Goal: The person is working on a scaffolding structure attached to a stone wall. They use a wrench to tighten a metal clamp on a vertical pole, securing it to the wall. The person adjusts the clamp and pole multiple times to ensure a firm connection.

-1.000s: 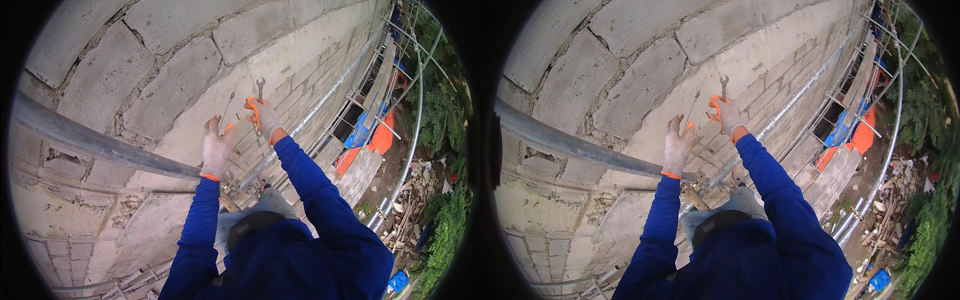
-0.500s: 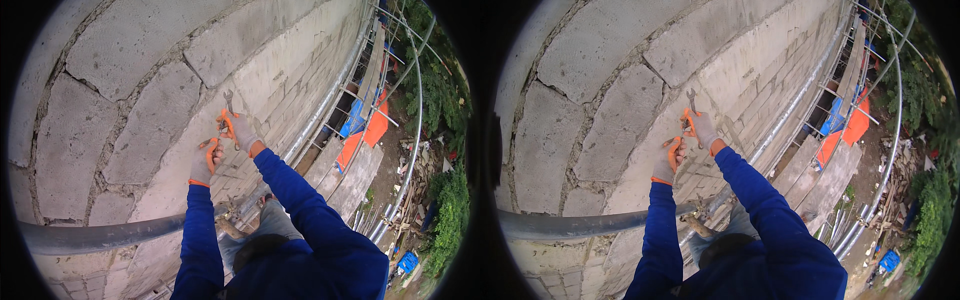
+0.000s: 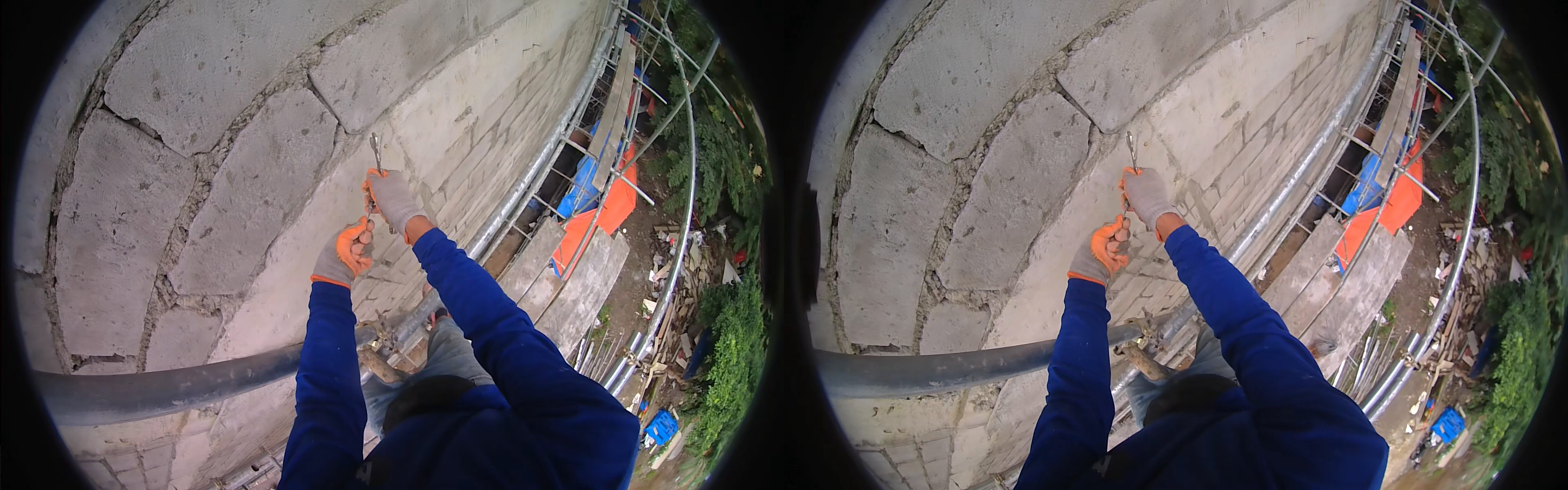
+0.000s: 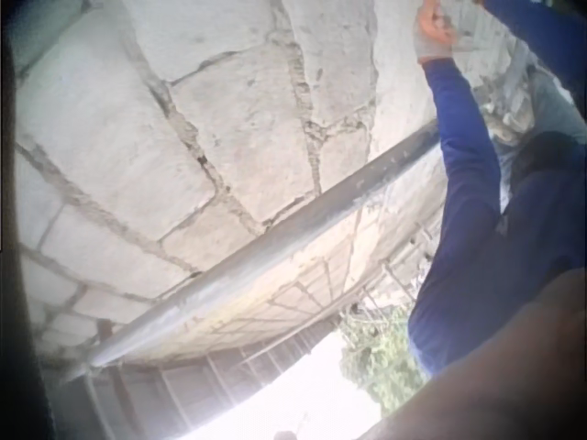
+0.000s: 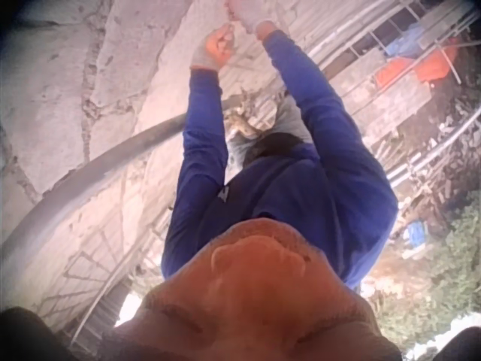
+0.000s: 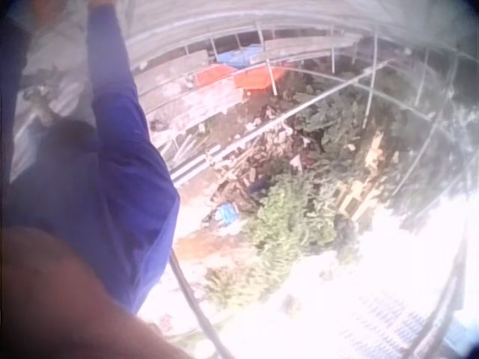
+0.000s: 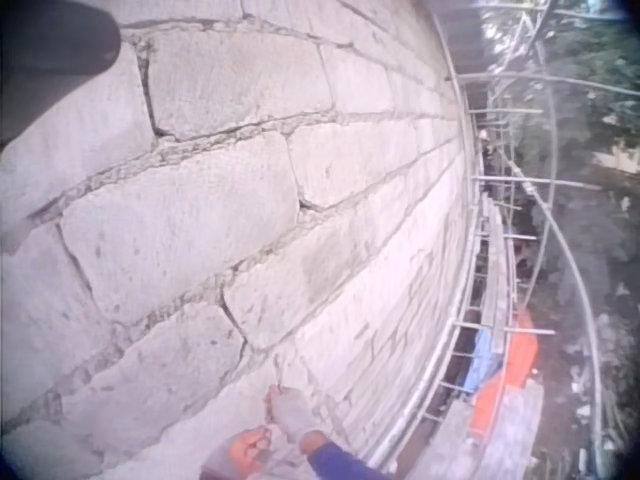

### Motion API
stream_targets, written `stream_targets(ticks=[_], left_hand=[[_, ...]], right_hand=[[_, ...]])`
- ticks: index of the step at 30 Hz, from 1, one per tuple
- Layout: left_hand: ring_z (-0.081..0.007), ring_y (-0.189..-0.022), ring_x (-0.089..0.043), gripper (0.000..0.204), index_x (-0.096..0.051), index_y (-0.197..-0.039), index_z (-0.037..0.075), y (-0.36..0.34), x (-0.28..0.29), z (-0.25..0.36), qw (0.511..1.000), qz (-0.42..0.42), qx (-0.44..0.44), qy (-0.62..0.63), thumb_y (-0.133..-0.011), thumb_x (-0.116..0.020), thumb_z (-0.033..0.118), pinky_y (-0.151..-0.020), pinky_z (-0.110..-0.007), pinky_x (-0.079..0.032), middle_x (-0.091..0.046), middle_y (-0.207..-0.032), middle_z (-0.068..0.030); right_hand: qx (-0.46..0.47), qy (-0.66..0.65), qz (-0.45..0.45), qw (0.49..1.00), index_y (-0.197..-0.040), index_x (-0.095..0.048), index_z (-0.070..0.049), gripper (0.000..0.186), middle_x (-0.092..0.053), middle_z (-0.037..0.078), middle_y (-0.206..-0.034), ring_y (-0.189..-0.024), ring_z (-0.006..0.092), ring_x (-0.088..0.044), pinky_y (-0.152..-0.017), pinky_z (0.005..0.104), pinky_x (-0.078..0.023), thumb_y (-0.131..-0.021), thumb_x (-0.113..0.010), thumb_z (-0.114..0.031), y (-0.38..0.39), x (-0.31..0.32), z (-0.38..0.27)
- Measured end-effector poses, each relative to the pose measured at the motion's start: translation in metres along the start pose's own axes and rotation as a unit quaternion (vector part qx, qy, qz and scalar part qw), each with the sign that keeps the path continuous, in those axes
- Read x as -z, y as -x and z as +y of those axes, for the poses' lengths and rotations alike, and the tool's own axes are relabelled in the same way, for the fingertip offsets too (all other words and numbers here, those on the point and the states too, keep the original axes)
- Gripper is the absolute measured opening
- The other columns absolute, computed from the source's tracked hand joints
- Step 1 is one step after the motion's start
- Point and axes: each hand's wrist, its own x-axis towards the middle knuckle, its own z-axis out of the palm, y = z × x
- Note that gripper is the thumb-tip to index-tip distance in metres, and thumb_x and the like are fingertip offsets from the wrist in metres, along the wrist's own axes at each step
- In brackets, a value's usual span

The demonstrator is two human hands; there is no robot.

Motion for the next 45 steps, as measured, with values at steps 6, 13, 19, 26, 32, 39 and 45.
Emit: stream_targets(ticks=[6, 13, 19, 26, 32, 39, 45], left_hand=[[-0.0118, -0.07, -0.056, 0.033, -0.061, -0.121, 0.005, -0.017, 0.022, -0.006, 0.99, 0.028, -0.132, -0.047, -0.095, -0.065, 0.026, -0.062, -0.028, -0.048, -0.064, -0.095, -0.0044], [-0.0284, -0.132, -0.05, 0.049, -0.049, -0.138, -0.001, 0.211, -0.055, -0.079, 0.743, 0.171, -0.554, -0.335, -0.09, -0.06, 0.0, -0.108, -0.041, -0.044, -0.05, -0.14, -0.0171], [-0.0346, -0.131, -0.05, 0.07, -0.033, -0.15, 0.008, 0.334, 0.054, -0.028, 0.458, 0.314, -0.816, -0.161, -0.088, -0.065, 0.017, -0.108, -0.053, -0.043, -0.045, -0.146, -0.0172], [-0.0296, -0.086, -0.068, 0.06, -0.042, -0.133, -0.003, 0.356, 0.025, 0.079, 0.7, 0.048, -0.701, -0.127, -0.084, -0.075, 0.007, -0.074, -0.042, -0.059, -0.062, -0.102, -0.0212], [-0.0223, -0.064, -0.069, 0.04, -0.055, -0.113, -0.004, 0.363, 0.002, 0.072, 0.738, 0.111, -0.662, -0.068, -0.079, -0.076, 0.001, -0.052, -0.032, -0.053, -0.066, -0.085, -0.0145], [-0.0206, -0.062, -0.067, 0.042, -0.056, -0.111, -0.004, 0.361, -0.001, 0.07, 0.731, 0.139, -0.666, -0.05, -0.075, -0.077, -0.002, -0.052, -0.031, -0.054, -0.064, -0.085, -0.0129], [-0.0206, -0.064, -0.068, 0.043, -0.056, -0.113, -0.004, 0.357, 0.006, 0.068, 0.704, 0.064, -0.706, -0.055, -0.076, -0.077, -0.003, -0.055, -0.031, -0.055, -0.065, -0.083, -0.0123]], right_hand=[[0.056, 0.023, -0.008, 0.998, -0.084, -0.06, -0.003, 0.026, -0.061, 0.007, -0.072, -0.056, 0.0183, -0.062, -0.051, 0.0342, -0.052, -0.096, -0.053, -0.025, -0.025, -0.013, 0.015], [0.029, -0.007, 0.005, 1.0, -0.126, -0.059, -0.008, 0.045, -0.069, 0.011, -0.102, -0.091, 0.0187, -0.065, -0.066, 0.033, -0.055, -0.099, -0.052, -0.043, 0.055, 0.077, 0.047], [-0.144, 0.108, 0.126, 0.976, -0.104, -0.068, -0.006, 0.042, -0.066, 0.006, -0.076, -0.061, 0.0141, -0.064, -0.05, 0.0311, -0.056, -0.1, -0.052, -0.044, 0.217, 0.214, 0.191], [-0.223, 0.021, 0.216, 0.95, -0.096, -0.062, -0.008, 0.031, -0.063, 0.005, -0.075, -0.06, 0.0193, -0.061, -0.051, 0.0361, -0.051, -0.099, -0.052, -0.037, 0.316, 0.255, 0.274], [-0.185, 0.28, 0.102, 0.937, -0.095, -0.069, -0.005, 0.034, -0.068, 0.01, -0.079, -0.066, 0.0256, -0.065, -0.061, 0.0417, -0.052, -0.096, -0.053, -0.035, 0.265, 0.243, 0.306], [-0.276, 0.272, 0.156, 0.909, -0.09, -0.072, 0.001, 0.041, -0.073, 0.019, -0.088, -0.08, 0.0317, -0.071, -0.073, 0.0423, -0.053, -0.094, -0.053, -0.035, 0.308, 0.287, 0.338], [-0.284, 0.59, -0.05, 0.754, -0.096, -0.075, -0.007, 0.033, -0.074, 0.013, -0.095, -0.09, 0.0288, -0.071, -0.078, 0.0399, -0.054, -0.093, -0.06, -0.036, 0.323, 0.298, 0.334]])
